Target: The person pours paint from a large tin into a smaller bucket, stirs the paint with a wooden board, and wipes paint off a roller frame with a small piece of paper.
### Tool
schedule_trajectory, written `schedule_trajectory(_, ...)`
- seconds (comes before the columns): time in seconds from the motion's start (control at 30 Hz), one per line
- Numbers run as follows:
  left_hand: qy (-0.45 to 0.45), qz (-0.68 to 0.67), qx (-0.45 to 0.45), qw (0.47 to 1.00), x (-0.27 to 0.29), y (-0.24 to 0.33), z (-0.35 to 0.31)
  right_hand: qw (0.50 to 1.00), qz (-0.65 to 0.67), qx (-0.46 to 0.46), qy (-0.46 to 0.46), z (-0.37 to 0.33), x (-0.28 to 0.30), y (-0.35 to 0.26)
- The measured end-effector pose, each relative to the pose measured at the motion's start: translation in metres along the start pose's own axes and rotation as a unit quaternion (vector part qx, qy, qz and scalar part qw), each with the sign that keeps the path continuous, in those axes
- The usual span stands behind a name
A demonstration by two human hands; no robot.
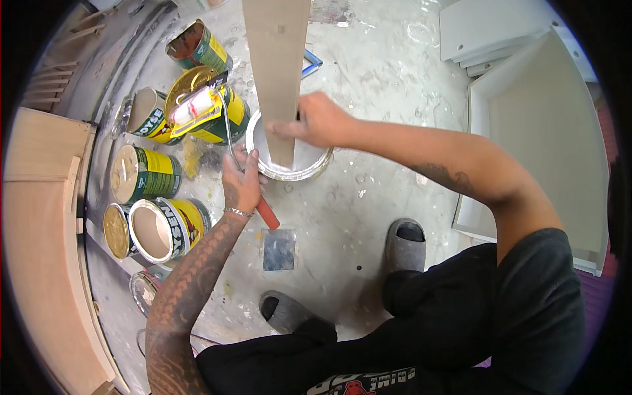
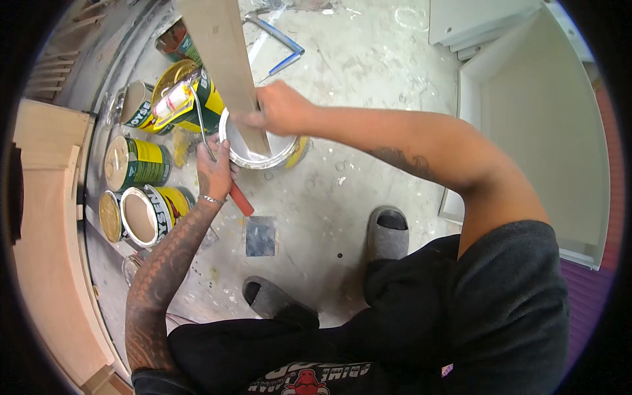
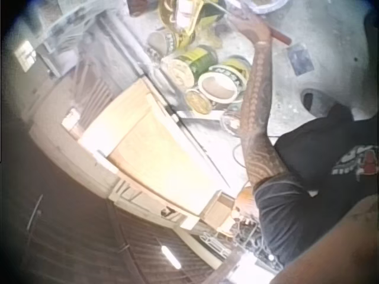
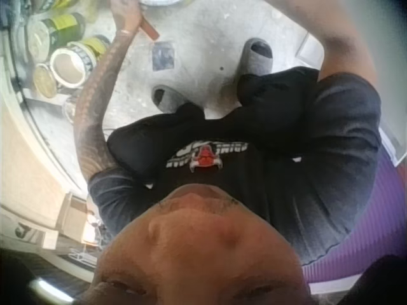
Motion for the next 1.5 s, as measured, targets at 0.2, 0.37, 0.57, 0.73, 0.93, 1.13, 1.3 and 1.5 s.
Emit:
schedule_trajectory(0.2,-0.003,0.0,0.022,1.0,-0.003,-0.002,0.0,0.997,-0.026,0.064,0.031,0.002,0.005,0.009)
schedule_trajectory(0.37,-0.004,-0.011,0.015,1.0,-0.006,0.002,-0.001,0.999,0.022,-0.011,0.029,0.011,0.014,0.016)
schedule_trajectory(0.57,0.008,-0.002,0.007,1.0,0.003,-0.007,0.002,0.999,-0.014,-0.02,-0.024,0.002,-0.005,0.003)
schedule_trajectory(0.73,-0.008,-0.019,0.018,1.0,-0.006,0.001,0.0,0.993,0.073,-0.066,0.07,0.003,0.014,0.019)
schedule_trajectory(0.93,0.006,-0.027,0.032,0.999,0.002,-0.005,-0.001,0.997,-0.03,0.045,0.049,0.006,0.005,0.0)
schedule_trajectory(1.13,-0.018,-0.017,0.019,1.0,-0.012,0.001,0.004,0.991,-0.079,0.1,0.051,0.011,0.035,-0.03)
schedule_trajectory(1.3,0.004,-0.027,-0.009,1.0,-0.007,0.005,0.002,0.992,-0.081,0.084,0.036,0.024,0.042,-0.019)
schedule_trajectory(1.5,0.01,-0.03,-0.031,0.999,-0.001,0.001,0.005,0.992,-0.072,0.092,-0.051,0.003,0.012,-0.017)
Point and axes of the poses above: each hand's wrist, its own z-axis towards the middle knuckle, its own x-axis out of the back of the hand, y = z × x, the point moved 9 cm from there along z, towards the middle knuckle, and after that the axes turned 2 degrees about -x, right-handed, at the moved point
